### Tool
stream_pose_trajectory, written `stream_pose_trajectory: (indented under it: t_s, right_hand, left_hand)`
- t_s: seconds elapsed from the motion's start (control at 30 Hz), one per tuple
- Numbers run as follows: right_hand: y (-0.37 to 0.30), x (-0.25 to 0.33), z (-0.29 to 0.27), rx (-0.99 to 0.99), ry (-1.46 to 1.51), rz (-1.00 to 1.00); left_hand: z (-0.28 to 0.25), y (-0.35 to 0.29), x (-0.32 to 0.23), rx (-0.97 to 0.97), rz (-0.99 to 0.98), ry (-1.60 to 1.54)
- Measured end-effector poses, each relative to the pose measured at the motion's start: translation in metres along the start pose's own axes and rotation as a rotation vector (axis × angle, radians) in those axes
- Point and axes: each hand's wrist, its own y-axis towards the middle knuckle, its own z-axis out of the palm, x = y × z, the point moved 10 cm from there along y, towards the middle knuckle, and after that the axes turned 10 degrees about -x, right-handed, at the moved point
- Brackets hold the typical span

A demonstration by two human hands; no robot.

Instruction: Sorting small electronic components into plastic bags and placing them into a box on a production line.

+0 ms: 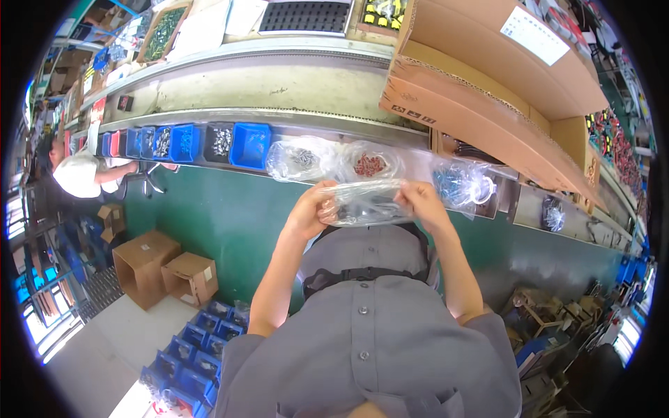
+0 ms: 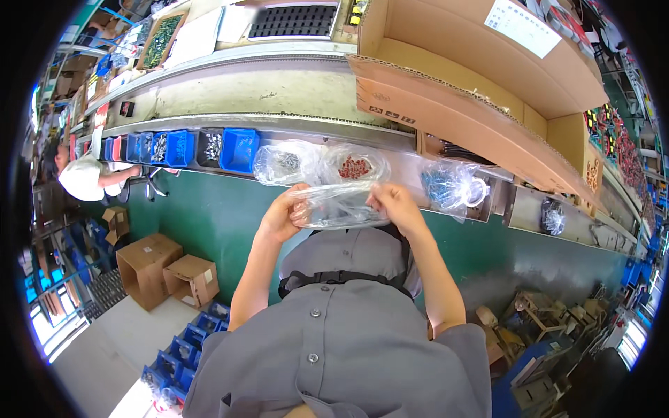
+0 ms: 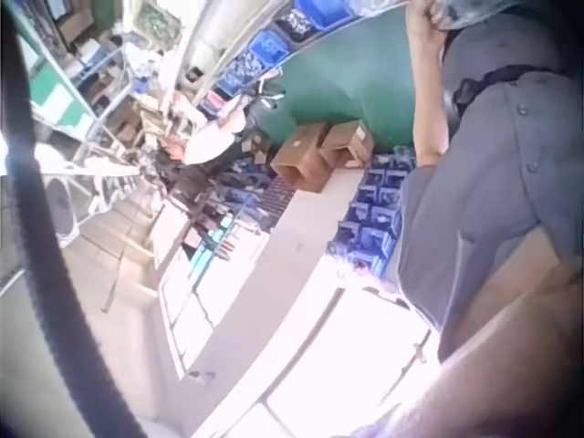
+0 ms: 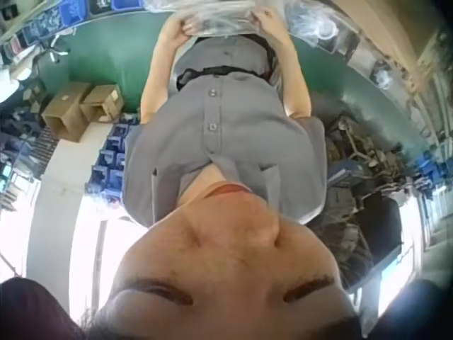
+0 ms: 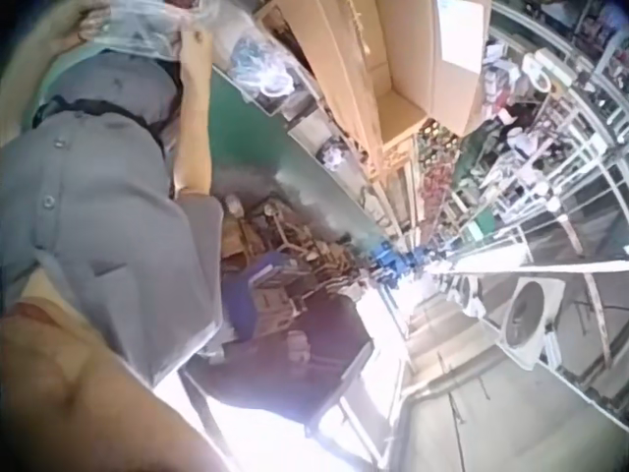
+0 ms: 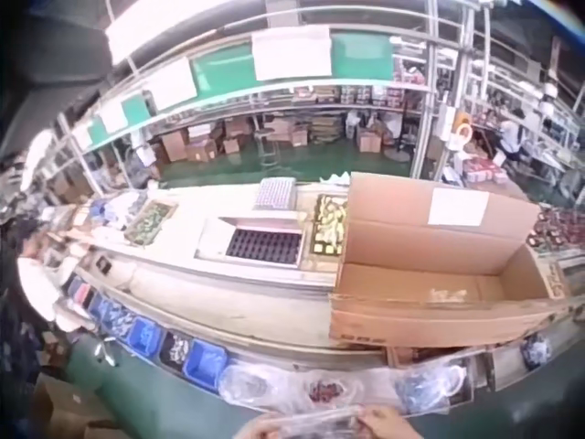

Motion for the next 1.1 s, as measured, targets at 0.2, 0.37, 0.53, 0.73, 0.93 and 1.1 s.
stream_pose_trajectory:
  t_s: [0.2, 0.37, 0.53, 0.73, 0.93, 1.1]
  right_hand:
    - [-0.010, -0.006, 0.027, -0.064, 1.161, 0.612]
    - [0.002, -0.037, 0.039, 0.148, 1.423, 0.703]
    - [0.004, -0.062, 0.035, 0.015, 1.250, 0.759]
    - [-0.013, -0.037, 0.073, 0.135, 1.081, 0.804]
    - [-0.012, 0.003, 0.060, 0.300, 0.016, 0.112]
    - [0.009, -0.016, 0.028, 0.048, -0.317, -0.174]
  left_hand:
    - [0.011, -0.005, 0.001, 0.172, -0.066, 0.179]
    - [-0.025, 0.030, -0.010, -0.059, 0.179, -0.023]
    - [0.040, -0.030, -0.059, -0.391, 1.192, 1.233]
    - [0.087, -0.018, -0.027, -0.198, 1.202, 1.706]
    - [0.010, 0.028, -0.025, -0.078, 0.557, 1.382]
    - [-0.016, 0.040, -0.008, -0.113, 0.144, 0.414]
